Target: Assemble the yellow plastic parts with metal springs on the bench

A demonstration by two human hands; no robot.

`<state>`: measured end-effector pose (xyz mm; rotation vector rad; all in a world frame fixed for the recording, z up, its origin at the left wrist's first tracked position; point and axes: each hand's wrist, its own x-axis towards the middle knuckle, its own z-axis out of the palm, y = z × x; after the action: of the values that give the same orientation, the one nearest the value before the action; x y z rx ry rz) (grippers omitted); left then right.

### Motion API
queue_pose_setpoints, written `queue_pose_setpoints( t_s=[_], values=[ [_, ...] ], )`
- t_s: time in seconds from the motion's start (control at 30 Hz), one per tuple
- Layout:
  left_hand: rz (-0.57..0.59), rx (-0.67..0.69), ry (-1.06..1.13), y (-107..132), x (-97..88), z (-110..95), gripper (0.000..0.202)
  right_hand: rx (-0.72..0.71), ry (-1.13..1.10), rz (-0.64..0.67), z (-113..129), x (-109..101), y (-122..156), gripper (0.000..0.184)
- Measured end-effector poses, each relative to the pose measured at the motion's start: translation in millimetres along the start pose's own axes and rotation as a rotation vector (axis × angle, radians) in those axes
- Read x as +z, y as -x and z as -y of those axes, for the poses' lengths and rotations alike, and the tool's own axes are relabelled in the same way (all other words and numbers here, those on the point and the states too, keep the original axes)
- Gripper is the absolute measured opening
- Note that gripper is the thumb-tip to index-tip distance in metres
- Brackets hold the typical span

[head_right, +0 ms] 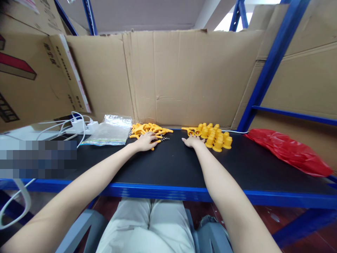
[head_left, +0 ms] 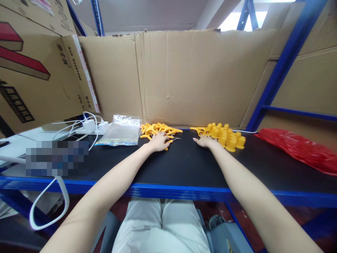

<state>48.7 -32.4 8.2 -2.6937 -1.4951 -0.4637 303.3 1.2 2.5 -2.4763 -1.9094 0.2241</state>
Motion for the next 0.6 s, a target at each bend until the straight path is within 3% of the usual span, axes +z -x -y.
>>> queue_pose_setpoints(
  t_s=[0.27,0.43,0.5,0.6],
  values=[
    [0.021,0.012,-0.008,-1,0.8,2,0.034,0.005,0.042,-0.024,2,-2,1,0.074],
    [0.011,0.001,-0.029,0,-0.2,0,0.033,-0.016,0.078,-0.022,1,-13,8,0.059],
    [-0.009,-0.014,-0.043,1,-2.0,-2,0.032,-0.02,0.073,-0.098,-2,-19,13,0.05],
    [-0.032,-0.035,-0.053,3,-6.0,-3,0.029,-0.02,0.081,-0.328,-10,-29,17,0.041]
  ],
)
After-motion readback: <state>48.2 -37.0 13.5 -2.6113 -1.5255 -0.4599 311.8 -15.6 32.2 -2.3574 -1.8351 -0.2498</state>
